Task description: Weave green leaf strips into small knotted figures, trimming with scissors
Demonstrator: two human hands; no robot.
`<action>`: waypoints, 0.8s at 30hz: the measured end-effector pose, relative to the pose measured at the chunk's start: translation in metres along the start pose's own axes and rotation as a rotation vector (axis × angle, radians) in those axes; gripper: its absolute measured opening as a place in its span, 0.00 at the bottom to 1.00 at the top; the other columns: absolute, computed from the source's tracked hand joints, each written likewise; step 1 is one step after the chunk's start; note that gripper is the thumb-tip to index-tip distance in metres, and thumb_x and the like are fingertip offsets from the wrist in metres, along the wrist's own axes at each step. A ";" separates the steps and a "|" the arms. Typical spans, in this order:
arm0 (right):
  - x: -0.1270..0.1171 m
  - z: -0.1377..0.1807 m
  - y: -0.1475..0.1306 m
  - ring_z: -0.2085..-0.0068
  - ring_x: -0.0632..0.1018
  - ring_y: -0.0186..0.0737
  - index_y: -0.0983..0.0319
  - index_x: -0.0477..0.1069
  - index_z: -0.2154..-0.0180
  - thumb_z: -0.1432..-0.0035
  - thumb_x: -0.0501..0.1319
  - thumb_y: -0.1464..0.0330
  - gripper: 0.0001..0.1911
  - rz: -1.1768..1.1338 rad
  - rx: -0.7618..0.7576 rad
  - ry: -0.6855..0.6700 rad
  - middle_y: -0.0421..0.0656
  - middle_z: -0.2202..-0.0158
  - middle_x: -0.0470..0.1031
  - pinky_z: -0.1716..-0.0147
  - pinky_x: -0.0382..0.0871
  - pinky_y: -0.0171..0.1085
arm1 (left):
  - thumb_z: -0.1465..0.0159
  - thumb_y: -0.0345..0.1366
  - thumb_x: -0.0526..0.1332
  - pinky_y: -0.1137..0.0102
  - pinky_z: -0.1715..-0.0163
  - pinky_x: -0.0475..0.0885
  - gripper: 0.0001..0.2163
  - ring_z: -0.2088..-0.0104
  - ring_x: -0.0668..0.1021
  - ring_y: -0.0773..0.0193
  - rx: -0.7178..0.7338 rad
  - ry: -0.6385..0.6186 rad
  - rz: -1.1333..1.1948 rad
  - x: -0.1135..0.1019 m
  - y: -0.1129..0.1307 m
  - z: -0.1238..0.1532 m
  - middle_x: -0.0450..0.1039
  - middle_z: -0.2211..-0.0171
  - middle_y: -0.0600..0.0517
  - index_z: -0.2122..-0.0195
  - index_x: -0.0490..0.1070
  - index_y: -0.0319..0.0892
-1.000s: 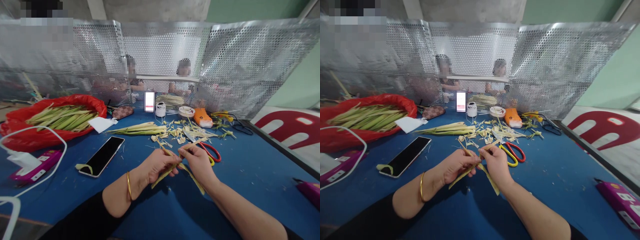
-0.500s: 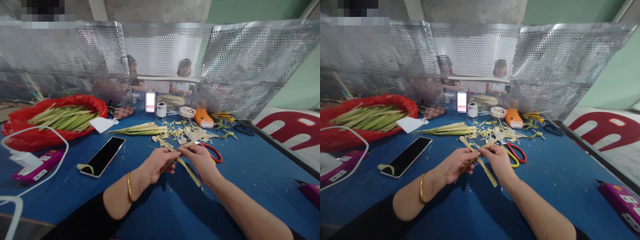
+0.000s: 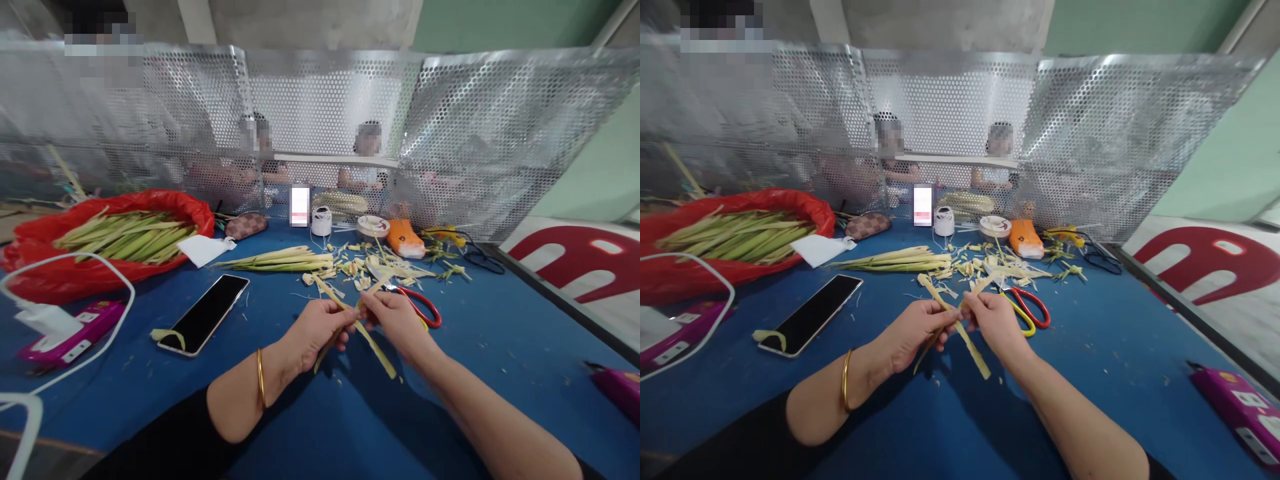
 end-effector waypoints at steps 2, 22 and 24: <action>-0.008 0.004 -0.008 0.84 0.65 0.32 0.61 0.64 0.85 0.42 0.54 0.50 0.28 0.263 -0.051 0.016 0.38 0.87 0.63 0.79 0.58 0.35 | 0.48 0.49 0.67 0.76 0.82 0.63 0.17 0.83 0.66 0.74 0.039 0.046 -0.019 -0.002 0.001 -0.001 0.66 0.80 0.56 0.72 0.72 0.37; 0.009 0.027 -0.025 0.68 0.76 0.37 0.59 0.67 0.75 0.46 0.60 0.76 0.09 0.430 -0.702 0.113 0.37 0.72 0.74 0.46 0.57 0.47 | 0.56 0.29 0.55 0.73 0.83 0.60 0.06 0.87 0.63 0.70 0.054 -0.159 -0.367 0.017 0.001 0.014 0.61 0.90 0.56 0.86 0.68 0.40; 0.010 0.027 -0.023 0.67 0.77 0.38 0.58 0.67 0.75 0.46 0.60 0.76 0.09 0.424 -0.720 0.141 0.38 0.72 0.75 0.46 0.58 0.47 | 0.56 0.28 0.54 0.73 0.84 0.60 0.06 0.87 0.63 0.70 0.039 -0.150 -0.376 0.018 -0.001 0.013 0.60 0.91 0.56 0.86 0.68 0.40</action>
Point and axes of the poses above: each hand's wrist, its own z-axis away from the middle knuckle, its own x-axis out of the palm, y = z × x, the point moved 3 cm from there along -z, towards the middle knuckle
